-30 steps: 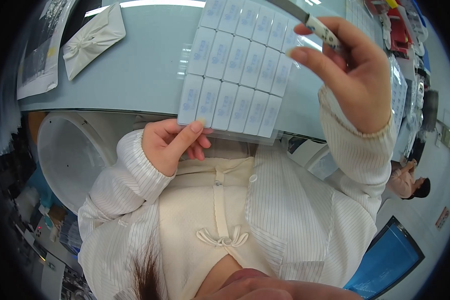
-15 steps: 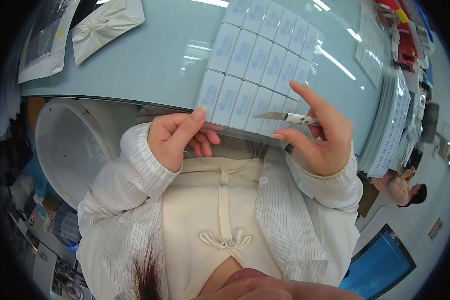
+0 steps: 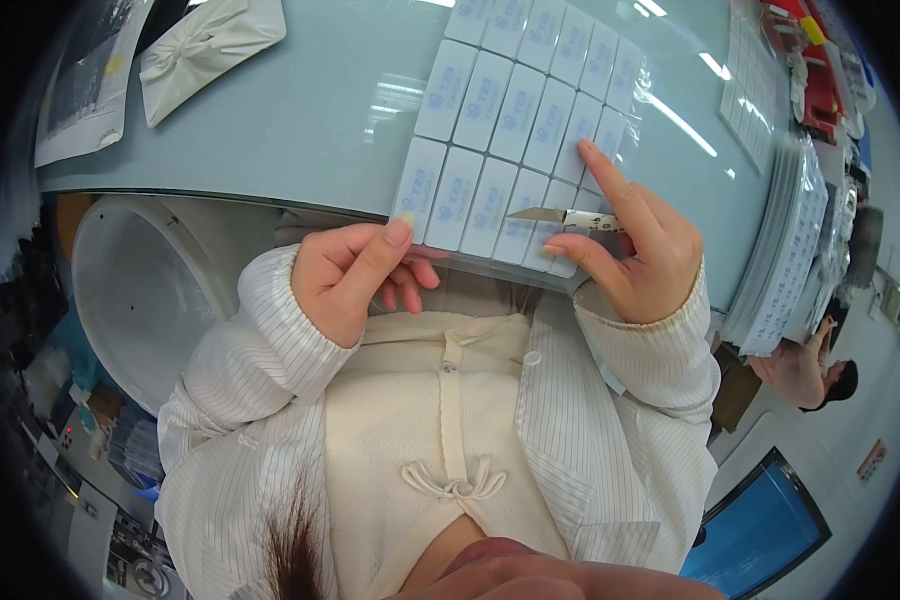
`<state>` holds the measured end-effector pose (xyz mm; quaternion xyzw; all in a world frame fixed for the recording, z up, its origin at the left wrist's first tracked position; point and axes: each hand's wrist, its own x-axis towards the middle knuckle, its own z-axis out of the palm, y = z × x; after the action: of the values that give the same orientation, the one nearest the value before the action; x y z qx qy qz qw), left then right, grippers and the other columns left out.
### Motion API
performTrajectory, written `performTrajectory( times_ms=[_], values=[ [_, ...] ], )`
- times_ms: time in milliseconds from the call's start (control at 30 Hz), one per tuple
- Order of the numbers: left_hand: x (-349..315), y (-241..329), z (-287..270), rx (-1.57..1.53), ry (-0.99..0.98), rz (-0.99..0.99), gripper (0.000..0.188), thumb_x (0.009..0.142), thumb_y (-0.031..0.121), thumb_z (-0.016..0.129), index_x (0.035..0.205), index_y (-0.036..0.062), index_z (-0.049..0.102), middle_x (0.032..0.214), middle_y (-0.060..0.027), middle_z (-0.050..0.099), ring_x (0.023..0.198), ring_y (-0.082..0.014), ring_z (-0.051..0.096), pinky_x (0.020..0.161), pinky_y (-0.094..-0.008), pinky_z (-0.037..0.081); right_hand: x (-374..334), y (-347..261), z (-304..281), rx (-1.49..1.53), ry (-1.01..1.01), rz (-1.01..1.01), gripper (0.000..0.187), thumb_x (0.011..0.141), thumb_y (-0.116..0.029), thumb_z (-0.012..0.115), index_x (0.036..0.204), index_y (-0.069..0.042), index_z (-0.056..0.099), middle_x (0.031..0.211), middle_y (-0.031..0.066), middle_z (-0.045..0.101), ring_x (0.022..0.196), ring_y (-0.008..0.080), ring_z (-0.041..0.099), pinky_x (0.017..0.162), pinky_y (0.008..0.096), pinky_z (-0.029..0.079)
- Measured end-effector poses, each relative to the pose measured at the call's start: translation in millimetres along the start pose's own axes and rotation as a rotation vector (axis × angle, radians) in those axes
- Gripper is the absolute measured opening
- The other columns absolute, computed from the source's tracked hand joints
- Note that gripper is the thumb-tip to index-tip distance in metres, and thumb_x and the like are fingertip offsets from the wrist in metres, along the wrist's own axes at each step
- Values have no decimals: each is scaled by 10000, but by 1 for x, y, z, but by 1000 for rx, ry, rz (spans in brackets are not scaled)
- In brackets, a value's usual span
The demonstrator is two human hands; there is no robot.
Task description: Organizing and labeling small packets at a workstation using a utility knife for precision.
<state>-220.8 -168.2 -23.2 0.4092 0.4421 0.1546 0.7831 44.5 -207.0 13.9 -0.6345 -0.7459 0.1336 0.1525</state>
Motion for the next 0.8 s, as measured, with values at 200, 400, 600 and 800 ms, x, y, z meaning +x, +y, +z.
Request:
performTrajectory(
  times_ms=[200,400,600,800],
  values=[
    [-1,-1,0,8,2,6,450,1031,339,410,1012,-17,684,797,-75,670,632,-111,598,609,-221,454,-3,-1,1,-15,6,9,778,629,-364,828,1304,-67,582,595,3,443,483,102,343,449,245,297],
    [-5,-5,-7,22,-5,84,391,1023,287,432,1038,-14,681,838,-79,671,682,-109,593,614,-223,455,-3,-10,-9,-15,34,19,707,689,-315,822,1284,-23,577,608,13,439,486,100,336,448,234,290],
    [-12,-7,-14,146,114,160,204,929,127,576,1021,-24,678,872,-80,679,754,-122,626,670,-244,502,-20,-43,-16,173,-8,-63,326,803,-68,733,1083,10,586,671,72,577,514,143,526,475,234,402],
    [-10,-6,-12,183,127,191,170,903,77,593,1007,-26,681,858,-81,680,759,-126,636,694,-251,516,-11,-55,7,133,14,-221,239,781,9,718,991,-3,605,766,110,656,585,225,618,496,281,469]
  ],
)
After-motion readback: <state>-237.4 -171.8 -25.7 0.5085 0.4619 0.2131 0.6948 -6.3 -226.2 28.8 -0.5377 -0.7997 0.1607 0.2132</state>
